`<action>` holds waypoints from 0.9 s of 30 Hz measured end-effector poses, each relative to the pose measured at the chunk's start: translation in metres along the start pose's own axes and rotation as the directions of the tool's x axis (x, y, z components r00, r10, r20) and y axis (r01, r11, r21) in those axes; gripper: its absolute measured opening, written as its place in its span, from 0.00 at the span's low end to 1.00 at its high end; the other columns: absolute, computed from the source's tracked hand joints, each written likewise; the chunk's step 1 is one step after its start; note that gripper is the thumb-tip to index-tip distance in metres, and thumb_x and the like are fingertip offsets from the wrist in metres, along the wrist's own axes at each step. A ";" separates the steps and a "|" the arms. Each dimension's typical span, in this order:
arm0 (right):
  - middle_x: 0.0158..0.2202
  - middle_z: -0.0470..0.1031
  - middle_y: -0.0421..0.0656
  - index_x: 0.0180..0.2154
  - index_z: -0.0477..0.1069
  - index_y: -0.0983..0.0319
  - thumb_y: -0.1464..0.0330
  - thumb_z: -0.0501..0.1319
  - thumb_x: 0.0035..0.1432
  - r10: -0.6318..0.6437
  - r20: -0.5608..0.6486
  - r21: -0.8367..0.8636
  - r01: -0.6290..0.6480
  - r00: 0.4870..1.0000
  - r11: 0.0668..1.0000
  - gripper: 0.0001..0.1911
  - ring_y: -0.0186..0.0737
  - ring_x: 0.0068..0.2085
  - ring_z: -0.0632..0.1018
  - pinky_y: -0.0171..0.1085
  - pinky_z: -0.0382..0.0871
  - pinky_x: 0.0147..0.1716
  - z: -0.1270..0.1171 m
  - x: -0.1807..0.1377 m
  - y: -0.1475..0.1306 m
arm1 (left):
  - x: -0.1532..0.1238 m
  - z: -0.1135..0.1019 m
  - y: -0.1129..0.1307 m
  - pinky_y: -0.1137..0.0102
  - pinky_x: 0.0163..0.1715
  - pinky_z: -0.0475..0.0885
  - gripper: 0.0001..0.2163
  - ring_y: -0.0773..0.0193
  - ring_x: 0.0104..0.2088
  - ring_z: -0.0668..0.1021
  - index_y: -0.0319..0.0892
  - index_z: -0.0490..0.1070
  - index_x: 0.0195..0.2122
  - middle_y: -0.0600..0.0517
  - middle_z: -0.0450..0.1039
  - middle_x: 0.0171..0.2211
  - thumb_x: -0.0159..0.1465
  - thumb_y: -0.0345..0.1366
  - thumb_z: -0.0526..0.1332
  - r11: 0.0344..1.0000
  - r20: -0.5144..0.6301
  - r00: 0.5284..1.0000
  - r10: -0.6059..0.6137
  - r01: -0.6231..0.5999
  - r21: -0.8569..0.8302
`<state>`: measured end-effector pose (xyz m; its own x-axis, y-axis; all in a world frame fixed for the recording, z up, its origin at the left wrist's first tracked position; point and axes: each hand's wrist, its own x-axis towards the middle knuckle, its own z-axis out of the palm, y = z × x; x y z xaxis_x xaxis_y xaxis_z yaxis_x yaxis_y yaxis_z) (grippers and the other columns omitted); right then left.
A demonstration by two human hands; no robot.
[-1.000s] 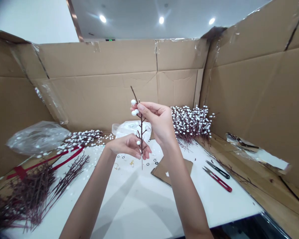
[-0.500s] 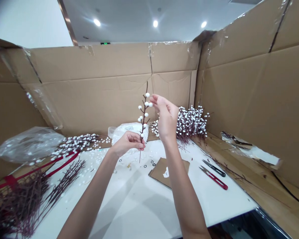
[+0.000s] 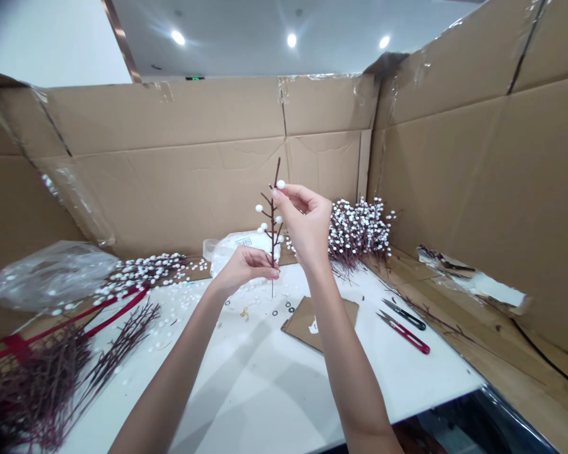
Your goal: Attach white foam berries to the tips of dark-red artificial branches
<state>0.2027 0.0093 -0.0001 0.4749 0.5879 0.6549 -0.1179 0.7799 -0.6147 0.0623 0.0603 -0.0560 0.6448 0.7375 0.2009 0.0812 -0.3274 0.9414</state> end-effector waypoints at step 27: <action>0.28 0.75 0.39 0.27 0.72 0.60 0.67 0.65 0.47 -0.059 0.077 -0.058 0.064 0.995 0.996 0.05 0.33 0.30 0.76 0.37 0.73 0.33 0.001 -0.004 -0.001 | -0.011 -0.058 -0.009 0.70 0.33 0.70 0.15 0.62 0.35 0.77 0.39 0.74 0.41 0.45 0.77 0.39 0.54 0.40 0.62 0.886 -0.089 0.995 -0.040 0.077 0.458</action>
<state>0.2000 0.0069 -0.0018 0.4129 0.5554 0.7218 -0.0367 0.8021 -0.5961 0.0101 0.0899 -0.0511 0.5705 0.7998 0.1867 0.4691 -0.5039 0.7253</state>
